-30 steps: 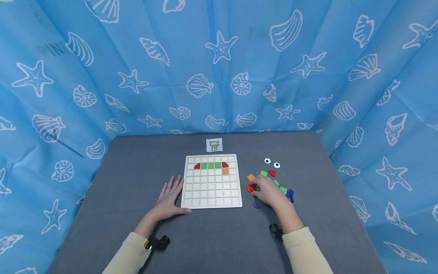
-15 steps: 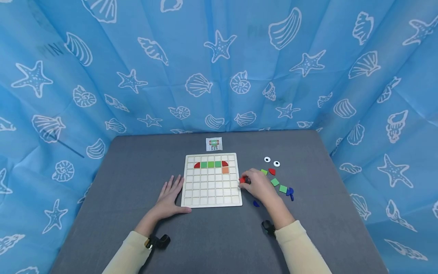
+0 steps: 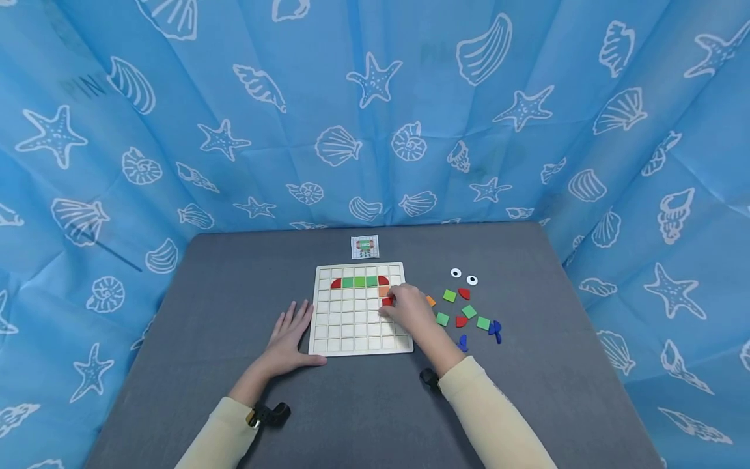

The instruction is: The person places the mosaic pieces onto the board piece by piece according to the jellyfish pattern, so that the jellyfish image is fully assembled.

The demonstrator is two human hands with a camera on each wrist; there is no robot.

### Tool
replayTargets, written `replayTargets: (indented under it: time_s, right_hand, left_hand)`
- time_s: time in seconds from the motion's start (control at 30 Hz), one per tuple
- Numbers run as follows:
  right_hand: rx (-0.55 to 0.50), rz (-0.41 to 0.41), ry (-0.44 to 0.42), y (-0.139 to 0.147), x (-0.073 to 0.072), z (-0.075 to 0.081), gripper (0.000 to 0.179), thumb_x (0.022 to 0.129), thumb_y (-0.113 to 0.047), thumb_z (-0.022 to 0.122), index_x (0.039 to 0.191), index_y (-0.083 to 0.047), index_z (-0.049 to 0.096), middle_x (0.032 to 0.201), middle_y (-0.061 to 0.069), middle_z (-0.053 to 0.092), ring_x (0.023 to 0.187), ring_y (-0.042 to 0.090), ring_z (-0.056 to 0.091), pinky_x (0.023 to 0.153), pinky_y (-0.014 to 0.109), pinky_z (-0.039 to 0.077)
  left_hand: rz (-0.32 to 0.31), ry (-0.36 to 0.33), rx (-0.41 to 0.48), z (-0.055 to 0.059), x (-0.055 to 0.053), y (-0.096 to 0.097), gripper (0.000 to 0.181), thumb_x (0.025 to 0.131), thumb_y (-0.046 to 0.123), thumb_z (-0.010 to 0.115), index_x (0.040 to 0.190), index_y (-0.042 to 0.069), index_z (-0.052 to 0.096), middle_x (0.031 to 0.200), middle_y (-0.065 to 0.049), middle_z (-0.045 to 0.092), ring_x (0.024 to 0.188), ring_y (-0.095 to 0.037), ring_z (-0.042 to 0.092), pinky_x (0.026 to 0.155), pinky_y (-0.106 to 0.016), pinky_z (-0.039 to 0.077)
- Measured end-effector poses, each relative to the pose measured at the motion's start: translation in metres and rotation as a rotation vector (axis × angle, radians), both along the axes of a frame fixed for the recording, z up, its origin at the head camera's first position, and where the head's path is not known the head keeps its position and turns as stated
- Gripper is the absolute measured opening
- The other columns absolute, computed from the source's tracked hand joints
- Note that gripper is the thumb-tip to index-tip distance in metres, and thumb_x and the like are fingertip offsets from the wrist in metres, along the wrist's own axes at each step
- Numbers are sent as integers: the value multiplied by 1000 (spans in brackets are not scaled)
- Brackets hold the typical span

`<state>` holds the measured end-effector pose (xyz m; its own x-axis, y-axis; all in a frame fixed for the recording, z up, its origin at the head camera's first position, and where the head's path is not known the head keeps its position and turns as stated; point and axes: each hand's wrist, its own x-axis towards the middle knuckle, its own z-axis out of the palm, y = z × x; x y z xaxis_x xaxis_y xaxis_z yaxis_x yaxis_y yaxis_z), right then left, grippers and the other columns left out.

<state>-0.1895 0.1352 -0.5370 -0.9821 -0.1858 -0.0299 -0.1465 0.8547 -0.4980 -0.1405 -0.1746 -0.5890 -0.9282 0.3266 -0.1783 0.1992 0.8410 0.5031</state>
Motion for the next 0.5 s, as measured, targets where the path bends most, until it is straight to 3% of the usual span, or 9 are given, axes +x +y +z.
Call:
replayTargets:
  time_s: [0.2, 0.5]
  right_hand:
    - [35, 11, 4, -8, -7, -6, 33, 81, -31, 87, 100, -7, 75, 84, 5, 62, 73, 18, 54, 66, 34, 48]
    - [3, -6, -10, -7, -7, -7, 29, 83, -28, 85, 99, -6, 75, 83, 5, 59, 73, 19, 51, 64, 33, 43]
  left_hand:
    - [-1, 4, 2, 0, 0, -1, 134, 67, 79, 75, 164, 16, 7, 171, -3, -1, 157, -28, -13, 125, -53, -4]
    - [-1, 7, 6, 0, 0, -1, 134, 66, 79, 75, 164, 17, 7, 171, -3, -1, 157, -28, -13, 125, -53, -4]
